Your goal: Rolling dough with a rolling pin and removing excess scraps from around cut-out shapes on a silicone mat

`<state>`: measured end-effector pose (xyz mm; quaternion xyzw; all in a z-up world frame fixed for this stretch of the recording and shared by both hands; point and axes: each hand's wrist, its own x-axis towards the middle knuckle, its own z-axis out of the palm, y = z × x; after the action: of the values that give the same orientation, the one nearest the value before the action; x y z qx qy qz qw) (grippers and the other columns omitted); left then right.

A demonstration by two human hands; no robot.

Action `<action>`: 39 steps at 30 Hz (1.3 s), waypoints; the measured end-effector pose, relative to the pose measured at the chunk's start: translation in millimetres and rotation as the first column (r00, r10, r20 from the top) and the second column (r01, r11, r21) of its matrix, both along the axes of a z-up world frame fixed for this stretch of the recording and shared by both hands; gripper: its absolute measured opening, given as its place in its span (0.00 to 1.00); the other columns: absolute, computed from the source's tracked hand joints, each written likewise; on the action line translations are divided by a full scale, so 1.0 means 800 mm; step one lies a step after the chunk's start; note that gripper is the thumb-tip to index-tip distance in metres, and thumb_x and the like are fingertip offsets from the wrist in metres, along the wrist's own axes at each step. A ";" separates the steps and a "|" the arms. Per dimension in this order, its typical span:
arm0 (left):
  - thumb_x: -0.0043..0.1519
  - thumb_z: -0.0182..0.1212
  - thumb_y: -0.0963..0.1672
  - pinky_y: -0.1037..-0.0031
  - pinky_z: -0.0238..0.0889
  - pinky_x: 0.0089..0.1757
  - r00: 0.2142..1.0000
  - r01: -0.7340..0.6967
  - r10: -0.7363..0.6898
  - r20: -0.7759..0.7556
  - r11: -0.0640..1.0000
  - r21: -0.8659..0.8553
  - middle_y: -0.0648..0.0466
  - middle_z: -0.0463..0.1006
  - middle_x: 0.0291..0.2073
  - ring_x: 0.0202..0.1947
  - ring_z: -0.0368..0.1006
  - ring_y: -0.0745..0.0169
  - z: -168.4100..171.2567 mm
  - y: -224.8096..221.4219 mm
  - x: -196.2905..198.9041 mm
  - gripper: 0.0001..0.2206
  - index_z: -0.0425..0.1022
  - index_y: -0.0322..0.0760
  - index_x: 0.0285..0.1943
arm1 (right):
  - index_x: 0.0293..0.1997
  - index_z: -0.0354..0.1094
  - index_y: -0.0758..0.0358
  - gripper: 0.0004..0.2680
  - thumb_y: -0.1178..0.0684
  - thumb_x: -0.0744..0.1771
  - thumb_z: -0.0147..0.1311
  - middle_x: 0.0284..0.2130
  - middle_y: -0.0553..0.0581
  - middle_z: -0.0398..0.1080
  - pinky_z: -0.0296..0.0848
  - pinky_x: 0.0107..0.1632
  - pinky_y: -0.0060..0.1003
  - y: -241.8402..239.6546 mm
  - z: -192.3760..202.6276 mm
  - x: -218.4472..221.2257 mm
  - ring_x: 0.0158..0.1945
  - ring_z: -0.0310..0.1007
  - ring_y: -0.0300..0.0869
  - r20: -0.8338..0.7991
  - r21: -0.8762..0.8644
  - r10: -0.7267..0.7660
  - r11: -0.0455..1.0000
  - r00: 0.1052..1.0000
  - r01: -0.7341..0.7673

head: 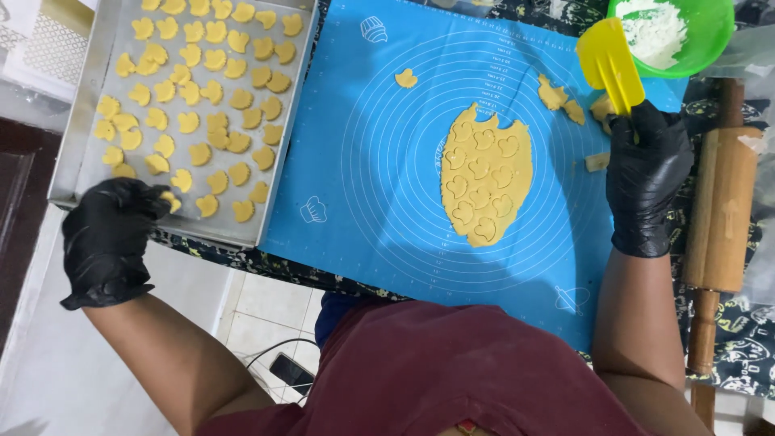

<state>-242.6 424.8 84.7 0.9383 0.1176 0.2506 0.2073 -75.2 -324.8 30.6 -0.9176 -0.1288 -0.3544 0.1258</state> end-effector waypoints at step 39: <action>0.62 0.67 0.50 0.56 0.65 0.29 0.903 0.411 -0.426 -0.061 0.811 0.417 0.53 0.74 0.38 0.38 0.70 0.44 -0.135 -0.423 0.344 0.15 0.79 0.52 0.57 | 0.55 0.75 0.58 0.09 0.52 0.70 0.69 0.34 0.57 0.73 0.75 0.36 0.52 0.055 -0.008 -0.037 0.38 0.78 0.61 -0.135 0.067 0.029 0.998 0.990 -0.021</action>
<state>32.7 86.0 -23.5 0.9586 -0.1520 0.2348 0.0527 -105.2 -280.4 24.1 -0.9334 -0.1198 -0.2933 0.1686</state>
